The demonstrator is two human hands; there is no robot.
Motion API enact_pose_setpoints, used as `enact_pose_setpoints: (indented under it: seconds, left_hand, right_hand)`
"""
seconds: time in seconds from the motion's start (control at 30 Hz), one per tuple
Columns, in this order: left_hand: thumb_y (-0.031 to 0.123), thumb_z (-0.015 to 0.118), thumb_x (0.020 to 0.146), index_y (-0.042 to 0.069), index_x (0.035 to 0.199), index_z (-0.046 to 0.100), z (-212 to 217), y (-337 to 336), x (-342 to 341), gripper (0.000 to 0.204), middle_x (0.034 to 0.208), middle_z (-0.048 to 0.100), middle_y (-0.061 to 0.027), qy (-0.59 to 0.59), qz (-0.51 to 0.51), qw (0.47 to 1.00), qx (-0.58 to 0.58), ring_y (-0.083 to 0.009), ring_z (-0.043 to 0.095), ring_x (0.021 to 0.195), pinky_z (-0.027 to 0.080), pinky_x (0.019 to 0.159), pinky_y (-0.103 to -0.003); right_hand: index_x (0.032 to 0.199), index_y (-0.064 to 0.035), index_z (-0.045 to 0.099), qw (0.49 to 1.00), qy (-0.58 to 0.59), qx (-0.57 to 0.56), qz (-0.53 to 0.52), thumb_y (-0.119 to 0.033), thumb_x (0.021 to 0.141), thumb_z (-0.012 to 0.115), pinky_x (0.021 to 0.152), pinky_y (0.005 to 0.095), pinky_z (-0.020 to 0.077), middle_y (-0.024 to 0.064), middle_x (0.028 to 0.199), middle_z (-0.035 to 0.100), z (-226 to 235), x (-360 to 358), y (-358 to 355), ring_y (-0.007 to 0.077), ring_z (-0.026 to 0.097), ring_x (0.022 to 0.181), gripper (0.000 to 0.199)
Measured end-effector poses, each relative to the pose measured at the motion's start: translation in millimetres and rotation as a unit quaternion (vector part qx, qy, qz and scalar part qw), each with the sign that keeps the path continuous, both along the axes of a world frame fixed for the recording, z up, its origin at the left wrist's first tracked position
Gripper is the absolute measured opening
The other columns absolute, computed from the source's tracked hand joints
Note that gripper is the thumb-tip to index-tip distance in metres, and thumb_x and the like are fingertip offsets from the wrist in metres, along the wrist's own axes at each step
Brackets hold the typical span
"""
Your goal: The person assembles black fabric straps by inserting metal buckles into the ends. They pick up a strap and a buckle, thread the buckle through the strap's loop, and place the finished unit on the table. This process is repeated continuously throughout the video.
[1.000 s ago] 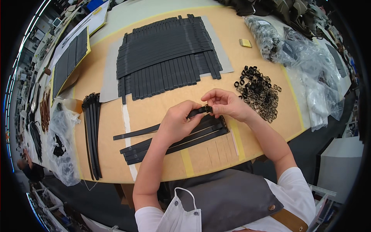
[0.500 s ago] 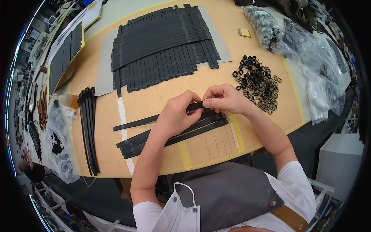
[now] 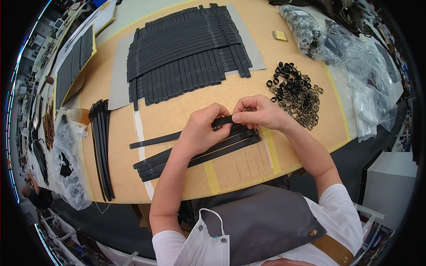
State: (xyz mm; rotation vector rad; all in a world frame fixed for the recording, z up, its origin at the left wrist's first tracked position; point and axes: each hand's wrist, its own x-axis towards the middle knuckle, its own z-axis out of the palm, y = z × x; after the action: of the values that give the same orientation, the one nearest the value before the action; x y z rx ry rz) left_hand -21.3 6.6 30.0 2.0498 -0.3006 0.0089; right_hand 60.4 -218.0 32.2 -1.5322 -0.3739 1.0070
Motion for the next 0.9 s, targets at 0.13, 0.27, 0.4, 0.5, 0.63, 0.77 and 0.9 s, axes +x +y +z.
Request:
enact_pose_setpoints:
  seconds: [0.13,0.27,0.4,0.5,0.63,0.77,0.9]
  left_hand:
    - [0.002,0.078,0.083,-0.002,0.099,0.066,0.3,-0.5,-0.3,0.02,0.086,0.071,-0.0078,-0.009,0.003,1.0,0.001,-0.0117,0.068,0.076,0.056,0.066,-0.026]
    - [0.002,0.078,0.082,-0.002,0.099,0.067,0.4,-0.2,0.1,0.02,0.086,0.072,-0.0082,-0.002,0.004,1.0,0.001,-0.0122,0.068,0.076,0.056,0.066,-0.026]
    - [0.002,0.077,0.082,-0.002,0.1,0.067,-0.1,-0.5,-0.7,0.02,0.086,0.072,-0.0083,-0.003,0.005,1.0,0.002,-0.0119,0.068,0.076,0.056,0.066,-0.026]
    - [0.002,0.077,0.082,-0.002,0.1,0.067,0.2,-1.2,-0.9,0.021,0.086,0.072,-0.0082,0.002,0.004,1.0,0.003,-0.0115,0.068,0.076,0.056,0.066,-0.026]
    - [0.002,0.078,0.082,-0.002,0.1,0.067,0.6,-1.3,-1.1,0.021,0.086,0.072,-0.0082,-0.005,0.003,1.0,0.012,-0.0112,0.068,0.075,0.056,0.064,-0.026]
    - [0.002,0.078,0.083,-0.002,0.1,0.067,-3.1,-0.8,0.0,0.021,0.086,0.072,-0.0083,-0.019,-0.003,1.0,0.016,-0.0112,0.068,0.075,0.056,0.064,-0.026]
    - [0.003,0.079,0.082,-0.001,0.099,0.067,1.6,-3.0,-1.0,0.021,0.085,0.071,-0.0083,-0.008,0.002,1.0,0.004,-0.0111,0.069,0.075,0.056,0.063,-0.026]
  right_hand:
    - [0.099,-0.0055,0.072,1.0,-0.008,-0.004,-0.004,-0.027,0.095,0.079,0.06,0.0202,0.0455,-0.0046,0.081,0.066,-2.1,-0.7,0.7,0.0036,0.057,0.067,0.023]
    - [0.097,-0.0048,0.074,1.0,-0.011,0.008,-0.01,-0.03,0.093,0.08,0.056,0.0206,0.0446,-0.0028,0.08,0.066,-4.3,-0.3,1.6,0.0045,0.058,0.065,0.026]
    - [0.097,-0.0043,0.074,1.0,-0.014,-0.001,-0.014,-0.029,0.094,0.08,0.057,0.0208,0.0452,-0.0025,0.079,0.066,-3.7,-1.0,1.9,0.0049,0.058,0.065,0.026]
    - [0.096,-0.0038,0.073,1.0,-0.013,0.002,-0.015,-0.029,0.094,0.08,0.057,0.021,0.0456,-0.0023,0.079,0.066,-4.9,-1.4,1.8,0.005,0.057,0.065,0.026]
    - [0.096,-0.0034,0.073,1.0,-0.015,0.006,-0.018,-0.029,0.094,0.08,0.058,0.0211,0.0458,-0.0019,0.079,0.066,-5.5,-2.4,2.1,0.005,0.057,0.065,0.026]
    - [0.094,-0.0035,0.073,1.0,-0.013,-0.002,-0.021,-0.028,0.093,0.08,0.058,0.0212,0.0457,-0.0016,0.079,0.066,-2.2,-2.6,3.5,0.0049,0.057,0.065,0.026]
    - [0.092,-0.0038,0.072,0.999,-0.02,-0.004,-0.027,-0.027,0.093,0.079,0.057,0.0212,0.045,-0.0018,0.078,0.065,-5.0,-3.7,4.0,0.0047,0.056,0.063,0.025]
